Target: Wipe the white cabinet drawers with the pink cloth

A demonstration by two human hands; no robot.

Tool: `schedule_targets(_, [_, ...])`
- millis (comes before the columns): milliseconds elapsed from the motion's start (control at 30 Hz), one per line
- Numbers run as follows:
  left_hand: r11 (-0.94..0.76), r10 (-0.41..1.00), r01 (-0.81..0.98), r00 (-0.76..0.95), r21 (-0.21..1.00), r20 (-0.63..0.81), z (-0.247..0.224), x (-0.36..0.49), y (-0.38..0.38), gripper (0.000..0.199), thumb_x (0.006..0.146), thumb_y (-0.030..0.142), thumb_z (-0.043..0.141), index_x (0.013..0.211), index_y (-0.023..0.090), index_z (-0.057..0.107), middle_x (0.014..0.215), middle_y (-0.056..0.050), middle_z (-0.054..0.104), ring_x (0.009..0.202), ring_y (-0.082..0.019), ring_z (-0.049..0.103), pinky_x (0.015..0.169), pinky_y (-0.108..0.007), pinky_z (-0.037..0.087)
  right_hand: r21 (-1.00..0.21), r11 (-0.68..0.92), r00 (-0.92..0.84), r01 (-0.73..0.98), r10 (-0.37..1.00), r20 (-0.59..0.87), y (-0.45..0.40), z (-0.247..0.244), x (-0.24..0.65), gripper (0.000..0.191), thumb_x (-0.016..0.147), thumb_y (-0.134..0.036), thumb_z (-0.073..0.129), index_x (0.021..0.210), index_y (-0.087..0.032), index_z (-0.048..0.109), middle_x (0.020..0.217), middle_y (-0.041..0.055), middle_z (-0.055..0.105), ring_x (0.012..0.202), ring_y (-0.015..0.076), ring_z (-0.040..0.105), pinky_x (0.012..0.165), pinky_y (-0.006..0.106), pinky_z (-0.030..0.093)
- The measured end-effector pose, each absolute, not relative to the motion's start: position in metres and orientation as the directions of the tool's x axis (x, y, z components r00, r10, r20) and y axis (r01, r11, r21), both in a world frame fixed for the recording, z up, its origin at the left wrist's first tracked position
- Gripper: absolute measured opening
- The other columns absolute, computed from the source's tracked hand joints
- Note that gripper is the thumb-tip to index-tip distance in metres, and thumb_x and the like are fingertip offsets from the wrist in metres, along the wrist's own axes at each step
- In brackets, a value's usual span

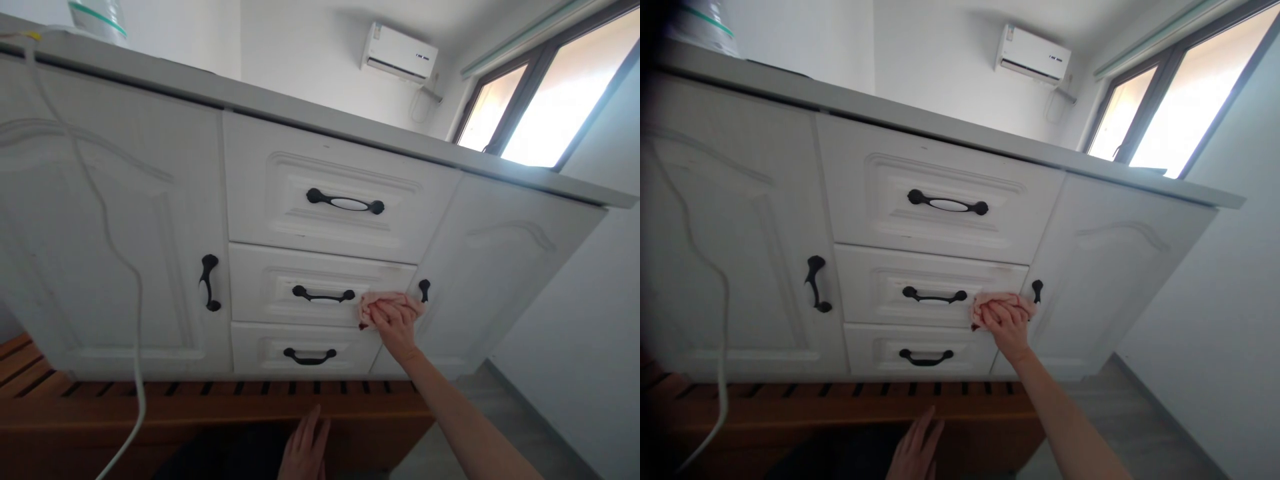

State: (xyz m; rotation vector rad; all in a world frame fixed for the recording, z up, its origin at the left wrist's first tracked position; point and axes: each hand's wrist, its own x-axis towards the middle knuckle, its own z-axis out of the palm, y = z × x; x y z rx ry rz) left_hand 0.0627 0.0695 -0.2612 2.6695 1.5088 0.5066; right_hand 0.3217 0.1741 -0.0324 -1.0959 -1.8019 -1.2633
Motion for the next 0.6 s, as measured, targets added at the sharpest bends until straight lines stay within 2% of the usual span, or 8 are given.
schedule_targets(67, [-0.56,0.745,0.824,0.459,0.081,0.484,-0.248,0.056,0.077,0.076,0.076,0.005,0.049,0.147,0.031,0.041,0.154,-0.004,0.045,0.138,-0.021,0.047,0.108,-0.032,0.045,0.371,0.216,-0.425,0.903,0.321,0.847,0.167,-0.054,0.321,0.025,0.088,-0.019,0.066,0.109,-0.032,0.068,0.104,0.0021,0.07,0.101,0.0194,0.054,0.094,0.038,0.036])
schedule_targets(167, [-0.499,0.699,0.865,0.365,0.054,0.615,-0.213,0.049,0.096,0.072,0.084,0.009,0.047,0.152,0.025,0.03,0.157,-0.005,0.04,0.144,-0.022,0.037,0.112,-0.035,0.041,0.332,0.227,-0.397,0.916,0.38,0.835,0.159,-0.073,0.316,0.024,0.088,-0.019,0.065,0.108,-0.031,0.069,0.105,0.0021,0.07,0.1,0.0192,0.054,0.093,0.038,0.037])
schedule_targets(267, [-0.465,0.732,0.882,0.333,0.077,0.594,-0.183,0.05,0.118,0.066,0.089,0.013,0.045,0.152,0.023,0.029,0.16,-0.003,0.035,0.148,-0.022,0.029,0.112,-0.036,0.038,0.279,0.226,-0.351,0.933,0.411,0.841,0.151,-0.084,0.31,0.022,0.087,-0.019,0.066,0.106,-0.029,0.069,0.105,0.0039,0.069,0.099,0.0203,0.053,0.092,0.038,0.038])
schedule_targets(400, [-0.523,0.729,0.85,0.406,0.065,0.551,-0.171,0.051,0.133,0.065,0.088,0.025,0.053,0.15,0.021,0.035,0.157,-0.003,0.04,0.145,-0.023,0.035,0.111,-0.038,0.037,0.234,0.223,-0.313,0.946,0.449,0.837,0.138,-0.087,0.298,0.025,0.086,-0.014,0.062,0.107,-0.026,0.069,0.104,0.0049,0.068,0.098,0.0217,0.054,0.09,0.038,0.04])
schedule_targets(500, [-0.505,0.777,0.852,0.378,0.138,0.504,-0.166,0.052,0.133,0.06,0.086,0.021,0.054,0.145,0.022,0.042,0.15,-0.003,0.05,0.14,-0.021,0.041,0.113,-0.039,0.034,0.05,0.259,-0.186,0.965,0.532,0.826,0.125,-0.087,0.283,0.038,0.084,-0.008,0.053,0.116,-0.023,0.065,0.109,0.0088,0.066,0.1,0.0247,0.056,0.089,0.041,0.045])
schedule_targets(600, [-0.472,0.822,0.858,0.345,0.203,0.453,-0.154,0.055,0.129,0.058,0.085,0.015,0.052,0.142,0.023,0.046,0.144,-0.004,0.055,0.135,-0.023,0.045,0.112,-0.041,0.034,-0.207,0.34,-0.041,0.917,0.598,0.801,0.106,-0.098,0.26,0.05,0.08,-0.004,0.043,0.124,-0.021,0.059,0.106,0.0092,0.066,0.093,0.0233,0.063,0.08,0.038,0.053])
